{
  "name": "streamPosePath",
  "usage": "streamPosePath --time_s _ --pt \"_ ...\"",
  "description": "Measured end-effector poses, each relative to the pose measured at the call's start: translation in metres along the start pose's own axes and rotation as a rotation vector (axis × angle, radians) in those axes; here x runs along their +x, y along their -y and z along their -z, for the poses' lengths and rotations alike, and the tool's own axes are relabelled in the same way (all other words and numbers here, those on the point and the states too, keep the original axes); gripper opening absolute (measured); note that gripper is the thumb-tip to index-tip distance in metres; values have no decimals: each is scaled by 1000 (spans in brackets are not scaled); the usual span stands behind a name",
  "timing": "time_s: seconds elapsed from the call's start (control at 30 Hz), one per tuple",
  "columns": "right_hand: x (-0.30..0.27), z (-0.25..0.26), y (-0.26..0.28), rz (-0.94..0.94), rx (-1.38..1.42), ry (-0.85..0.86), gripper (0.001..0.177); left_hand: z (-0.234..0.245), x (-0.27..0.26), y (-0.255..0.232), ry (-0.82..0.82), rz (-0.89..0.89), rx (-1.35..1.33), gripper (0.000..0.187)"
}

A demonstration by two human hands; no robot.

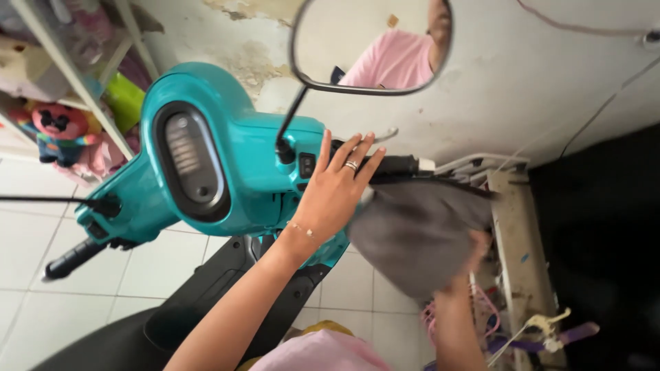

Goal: The person is cleaning their motorcycle using a cloth.

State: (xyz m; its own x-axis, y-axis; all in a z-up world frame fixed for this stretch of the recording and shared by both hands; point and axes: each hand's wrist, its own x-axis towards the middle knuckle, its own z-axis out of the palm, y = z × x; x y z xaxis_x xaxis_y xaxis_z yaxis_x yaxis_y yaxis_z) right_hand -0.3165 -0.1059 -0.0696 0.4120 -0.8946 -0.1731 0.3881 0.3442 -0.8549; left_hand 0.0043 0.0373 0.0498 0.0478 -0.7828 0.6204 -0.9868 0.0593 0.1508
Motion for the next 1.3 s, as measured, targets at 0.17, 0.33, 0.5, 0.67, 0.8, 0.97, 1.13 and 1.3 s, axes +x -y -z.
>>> streamPosePath --time_s 0.17,0.33,0.5,0.67,0.8,0.97,1.13,1.3 --pt "-21 114 25 118 -237 -57 67 -8 14 -7 -33 -32 -148 51" --pt "-41 99 35 225 -489 -127 75 -17 33 -10 -36 -6 -342 50" --pt "-32 48 5 213 -596 -168 72 -26 42 -10 -43 -3 -480 48" --pt "-11 -60 37 257 -649 45 68 -33 46 -11 -77 32 -555 46" --pt "13 -93 32 402 -734 57 54 -36 47 -11 -102 60 -571 45" --pt "31 -124 46 628 -942 -23 27 -38 49 -12 -96 87 -575 46" --pt "40 -122 50 538 -718 56 20 -35 56 -5 -31 66 -632 46" --pt "46 -112 46 497 -638 64 21 -33 66 4 123 109 -733 43"
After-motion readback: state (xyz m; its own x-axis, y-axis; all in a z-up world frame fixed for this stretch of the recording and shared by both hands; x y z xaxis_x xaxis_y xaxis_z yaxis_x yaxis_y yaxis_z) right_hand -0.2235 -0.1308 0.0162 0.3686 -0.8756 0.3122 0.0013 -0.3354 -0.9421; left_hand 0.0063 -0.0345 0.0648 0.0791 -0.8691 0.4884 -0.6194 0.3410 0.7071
